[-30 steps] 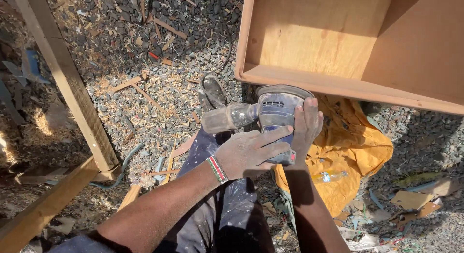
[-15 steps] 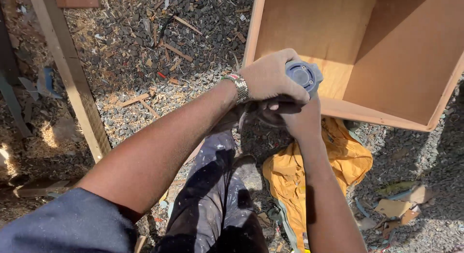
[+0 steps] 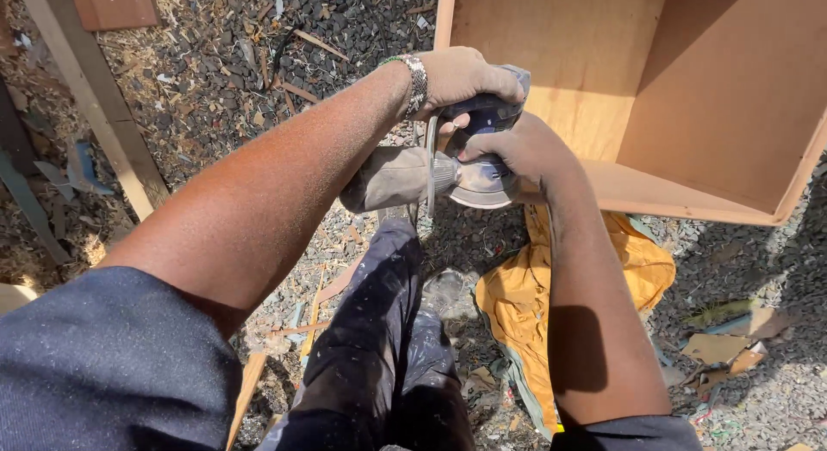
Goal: The person uses an electric sander to smooth the interior and exterior surfaces of a wooden cabinet. They then switch to a sanding block to manually sand the edges and corners of the cabinet.
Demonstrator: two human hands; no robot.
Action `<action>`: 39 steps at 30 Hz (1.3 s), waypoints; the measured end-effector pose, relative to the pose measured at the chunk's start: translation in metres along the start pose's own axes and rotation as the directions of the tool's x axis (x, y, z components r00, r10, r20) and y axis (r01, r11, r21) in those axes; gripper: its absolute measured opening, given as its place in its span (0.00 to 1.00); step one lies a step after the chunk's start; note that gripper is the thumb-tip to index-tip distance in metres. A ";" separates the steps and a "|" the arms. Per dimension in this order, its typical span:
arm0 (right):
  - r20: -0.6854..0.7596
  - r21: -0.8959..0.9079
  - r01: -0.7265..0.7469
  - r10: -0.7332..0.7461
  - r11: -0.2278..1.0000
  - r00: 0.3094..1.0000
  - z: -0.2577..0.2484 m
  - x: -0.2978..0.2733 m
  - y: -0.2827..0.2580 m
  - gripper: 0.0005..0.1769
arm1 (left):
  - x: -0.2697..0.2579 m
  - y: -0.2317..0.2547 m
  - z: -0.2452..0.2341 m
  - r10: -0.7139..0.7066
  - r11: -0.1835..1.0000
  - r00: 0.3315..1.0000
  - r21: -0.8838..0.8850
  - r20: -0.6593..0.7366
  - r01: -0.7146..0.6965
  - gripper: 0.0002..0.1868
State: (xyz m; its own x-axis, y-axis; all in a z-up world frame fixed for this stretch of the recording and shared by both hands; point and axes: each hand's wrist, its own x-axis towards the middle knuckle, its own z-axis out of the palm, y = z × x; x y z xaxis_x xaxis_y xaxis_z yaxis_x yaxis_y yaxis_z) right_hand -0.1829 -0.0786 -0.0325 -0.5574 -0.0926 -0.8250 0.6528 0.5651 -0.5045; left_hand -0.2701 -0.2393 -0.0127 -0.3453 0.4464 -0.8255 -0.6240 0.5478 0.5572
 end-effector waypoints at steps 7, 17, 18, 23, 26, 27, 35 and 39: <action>-0.329 -0.107 0.271 -0.291 0.957 0.899 0.059 -0.026 0.078 0.23 | -0.092 -0.055 0.042 0.500 0.845 0.865 0.243 -0.040 -0.476 0.48; -0.520 -0.488 0.472 -0.679 0.734 0.518 0.158 -0.011 0.247 0.28 | -0.109 -0.188 0.154 0.763 0.302 0.626 0.766 0.164 -0.568 0.41; -0.534 -0.505 0.376 -0.623 0.777 0.571 0.159 -0.022 0.261 0.30 | -0.096 -0.194 0.168 0.737 0.243 0.634 0.784 0.234 -0.572 0.40; -0.713 -0.465 0.195 -0.496 0.863 0.496 0.100 0.001 0.373 0.30 | -0.058 -0.138 0.227 0.746 0.106 0.586 0.812 0.317 -0.574 0.44; -0.805 -0.299 0.285 -0.401 0.911 0.436 0.051 0.006 0.391 0.30 | -0.036 -0.092 0.261 0.724 0.130 0.600 0.788 0.340 -0.602 0.45; -0.828 -0.168 0.368 -0.334 0.914 0.451 0.034 -0.005 0.378 0.32 | -0.030 -0.076 0.272 0.710 0.197 0.618 0.746 0.339 -0.636 0.45; -0.746 0.647 0.704 0.048 0.293 0.665 0.024 -0.215 0.281 0.59 | 0.033 -0.029 0.339 0.708 0.250 0.580 0.625 0.403 -0.739 0.51; -0.731 0.632 0.690 0.026 -0.353 0.682 0.023 -0.226 0.311 0.53 | 0.049 -0.007 0.356 0.668 0.346 0.597 0.525 0.443 -0.777 0.50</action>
